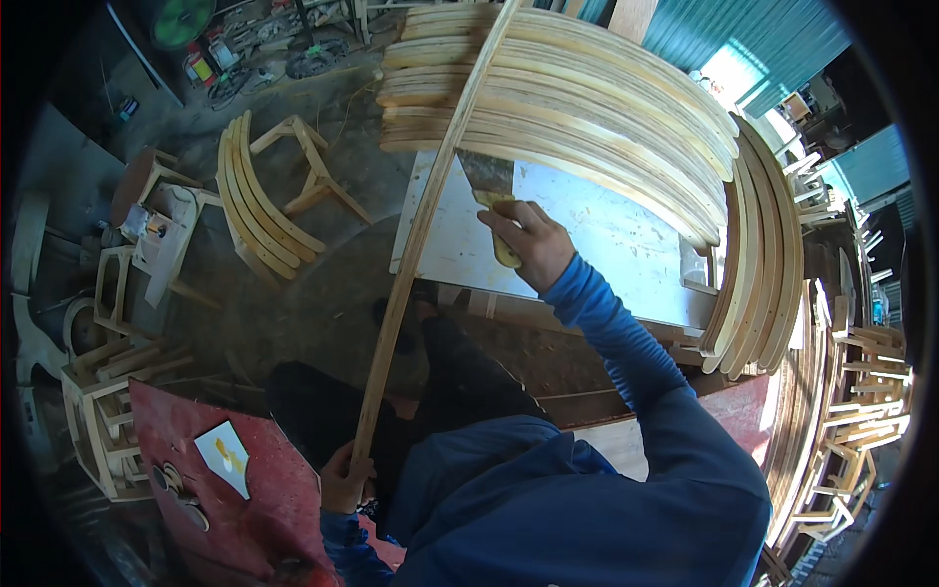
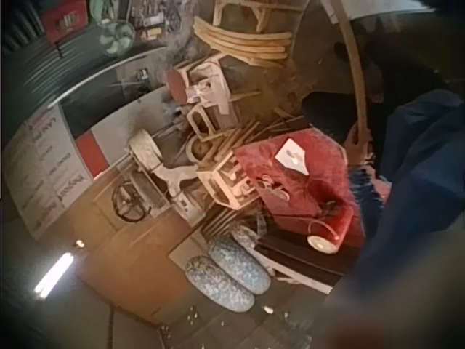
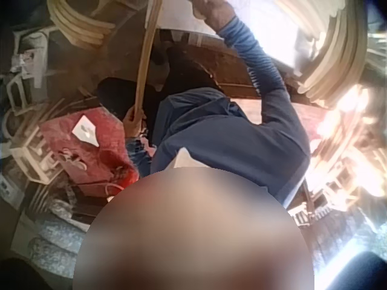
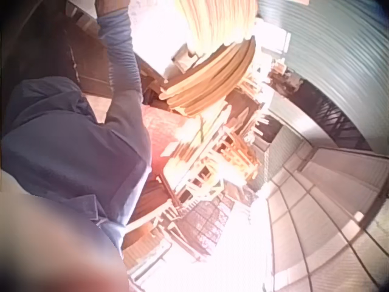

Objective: Applying yellow glue or filler to the edges of curved wooden components using a putty knife.

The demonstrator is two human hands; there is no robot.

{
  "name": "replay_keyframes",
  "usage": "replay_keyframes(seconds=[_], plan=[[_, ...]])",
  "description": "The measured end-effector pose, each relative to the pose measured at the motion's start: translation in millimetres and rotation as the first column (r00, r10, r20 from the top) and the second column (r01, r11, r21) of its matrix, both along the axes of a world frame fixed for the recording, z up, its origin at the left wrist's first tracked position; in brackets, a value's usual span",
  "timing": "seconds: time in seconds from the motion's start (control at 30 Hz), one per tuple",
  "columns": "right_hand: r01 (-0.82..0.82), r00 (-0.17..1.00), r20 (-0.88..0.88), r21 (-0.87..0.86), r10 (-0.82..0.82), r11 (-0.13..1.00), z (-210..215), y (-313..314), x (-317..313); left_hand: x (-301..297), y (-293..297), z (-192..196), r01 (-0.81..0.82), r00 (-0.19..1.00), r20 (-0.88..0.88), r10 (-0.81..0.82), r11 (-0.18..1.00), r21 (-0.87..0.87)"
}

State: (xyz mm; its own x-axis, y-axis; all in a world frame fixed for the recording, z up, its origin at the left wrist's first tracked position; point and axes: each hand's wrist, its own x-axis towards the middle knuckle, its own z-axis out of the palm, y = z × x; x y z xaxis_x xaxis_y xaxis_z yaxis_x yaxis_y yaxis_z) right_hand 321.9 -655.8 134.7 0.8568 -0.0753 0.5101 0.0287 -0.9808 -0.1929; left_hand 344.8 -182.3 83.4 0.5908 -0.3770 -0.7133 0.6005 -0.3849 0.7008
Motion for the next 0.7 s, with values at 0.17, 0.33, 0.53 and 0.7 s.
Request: replay_keyframes(seconds=[0.17,0.33,0.53,0.7], plan=[[0.082,0.988,0.093,0.378,-0.125,0.922,11,16,-29,-3,-3,16,0.03,0.999,-0.013,-0.03,0.999,0.027],[0.134,0.973,0.126,0.372,-0.193,0.918,7,11,-58,-9,25,29,0.05,0.998,0.03,-0.055,0.989,0.141],[0.154,0.976,0.069,0.462,-0.208,0.874,12,15,-79,-21,145,13,0.163,0.983,0.058,-0.175,0.973,0.161],[0.131,0.984,0.051,0.429,-0.169,0.894,1,13,-80,-25,169,4,0.073,0.993,0.067,-0.097,0.953,0.295]])
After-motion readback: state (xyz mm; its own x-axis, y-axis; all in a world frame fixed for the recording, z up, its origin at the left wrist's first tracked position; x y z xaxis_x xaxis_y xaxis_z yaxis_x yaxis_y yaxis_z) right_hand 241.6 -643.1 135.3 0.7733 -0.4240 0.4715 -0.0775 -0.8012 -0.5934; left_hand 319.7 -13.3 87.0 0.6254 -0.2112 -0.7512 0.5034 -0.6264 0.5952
